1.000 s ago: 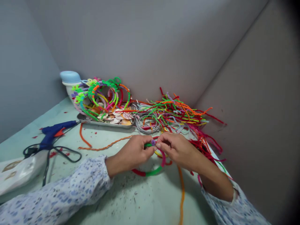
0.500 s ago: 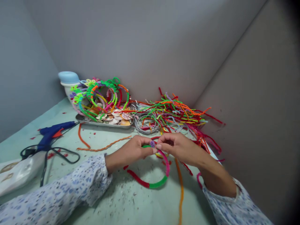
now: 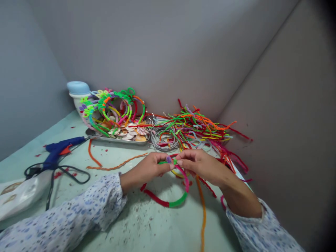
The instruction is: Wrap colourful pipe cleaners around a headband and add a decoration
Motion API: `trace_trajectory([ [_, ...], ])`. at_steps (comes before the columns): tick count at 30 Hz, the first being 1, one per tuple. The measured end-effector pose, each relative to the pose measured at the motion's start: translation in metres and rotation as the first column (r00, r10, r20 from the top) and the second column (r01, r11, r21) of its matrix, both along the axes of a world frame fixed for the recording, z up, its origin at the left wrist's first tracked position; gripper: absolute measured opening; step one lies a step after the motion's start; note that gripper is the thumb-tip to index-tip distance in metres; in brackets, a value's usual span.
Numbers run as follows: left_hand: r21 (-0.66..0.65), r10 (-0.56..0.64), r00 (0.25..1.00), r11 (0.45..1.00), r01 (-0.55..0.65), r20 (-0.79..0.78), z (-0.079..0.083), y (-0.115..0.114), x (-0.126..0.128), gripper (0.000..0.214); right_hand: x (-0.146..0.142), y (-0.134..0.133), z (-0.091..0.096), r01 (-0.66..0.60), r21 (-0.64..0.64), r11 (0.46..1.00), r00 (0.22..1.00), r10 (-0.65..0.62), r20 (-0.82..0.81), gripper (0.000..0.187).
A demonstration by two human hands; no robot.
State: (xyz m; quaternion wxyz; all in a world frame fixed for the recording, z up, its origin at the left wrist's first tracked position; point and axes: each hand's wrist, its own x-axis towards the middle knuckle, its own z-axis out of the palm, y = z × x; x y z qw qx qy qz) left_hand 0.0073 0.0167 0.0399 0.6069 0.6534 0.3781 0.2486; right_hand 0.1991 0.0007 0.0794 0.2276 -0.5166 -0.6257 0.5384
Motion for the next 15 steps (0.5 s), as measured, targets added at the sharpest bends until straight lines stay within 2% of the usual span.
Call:
trace_trajectory([
  [4, -0.068, -0.006, 0.999, 0.998, 0.009, 0.042, -0.002, 0.0, 0.0, 0.015, -0.002, 0.0, -0.004, -0.011, 0.008, 1.0, 0.999, 0.011, 0.037, 0.016],
  [9, -0.167, 0.034, 0.983, 0.986, -0.003, 0.182, -0.005, 0.001, 0.001, 0.015, -0.003, 0.003, -0.013, -0.01, 0.205, 0.979, 0.997, -0.006, 0.078, 0.01],
  [12, -0.198, 0.006, 0.982, 0.98, 0.032, 0.19, -0.007, 0.002, 0.0, 0.019, -0.001, 0.005, -0.016, -0.079, 0.303, 0.95, 0.996, 0.062, 0.066, 0.01],
  [15, -0.286, -0.055, 0.978, 0.952, 0.113, 0.202, -0.007, 0.002, -0.002, 0.021, 0.002, 0.006, -0.02, -0.153, 0.373, 0.915, 0.988, 0.147, 0.044, 0.01],
])
